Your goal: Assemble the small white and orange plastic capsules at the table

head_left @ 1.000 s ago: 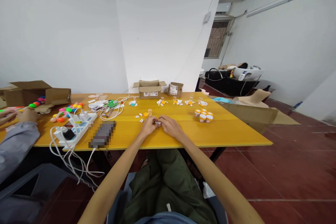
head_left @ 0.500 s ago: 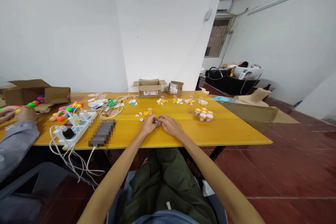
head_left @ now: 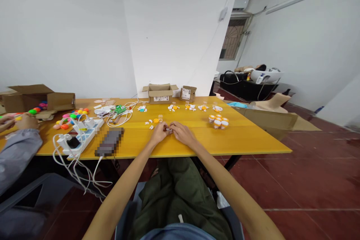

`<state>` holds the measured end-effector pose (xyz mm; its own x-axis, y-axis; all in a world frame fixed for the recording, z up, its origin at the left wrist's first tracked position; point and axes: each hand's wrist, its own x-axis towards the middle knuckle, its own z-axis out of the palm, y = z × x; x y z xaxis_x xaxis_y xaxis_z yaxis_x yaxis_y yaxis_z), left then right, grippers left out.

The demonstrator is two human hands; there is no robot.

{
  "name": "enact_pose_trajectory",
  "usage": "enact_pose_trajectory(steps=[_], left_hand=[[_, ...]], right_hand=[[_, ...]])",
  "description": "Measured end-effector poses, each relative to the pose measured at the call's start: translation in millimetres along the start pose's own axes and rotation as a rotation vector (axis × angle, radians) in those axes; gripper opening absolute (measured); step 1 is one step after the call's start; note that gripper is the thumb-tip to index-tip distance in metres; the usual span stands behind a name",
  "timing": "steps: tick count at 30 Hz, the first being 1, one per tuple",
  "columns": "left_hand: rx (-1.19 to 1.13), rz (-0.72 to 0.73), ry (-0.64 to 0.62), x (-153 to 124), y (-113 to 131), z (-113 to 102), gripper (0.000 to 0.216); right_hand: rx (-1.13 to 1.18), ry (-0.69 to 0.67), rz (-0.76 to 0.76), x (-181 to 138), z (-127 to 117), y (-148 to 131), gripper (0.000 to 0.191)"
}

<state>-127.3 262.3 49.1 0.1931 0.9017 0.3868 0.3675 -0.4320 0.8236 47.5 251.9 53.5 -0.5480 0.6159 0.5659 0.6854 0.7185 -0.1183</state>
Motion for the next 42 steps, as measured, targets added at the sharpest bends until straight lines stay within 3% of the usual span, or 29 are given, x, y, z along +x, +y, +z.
enact_pose_trajectory(steps=[42], left_hand=[[0.036, 0.04, -0.006, -0.7, 5.3, -1.6, 0.022]], right_hand=[[-0.042, -0.014, 0.003, 1.7, 1.7, 0.7, 0.031]])
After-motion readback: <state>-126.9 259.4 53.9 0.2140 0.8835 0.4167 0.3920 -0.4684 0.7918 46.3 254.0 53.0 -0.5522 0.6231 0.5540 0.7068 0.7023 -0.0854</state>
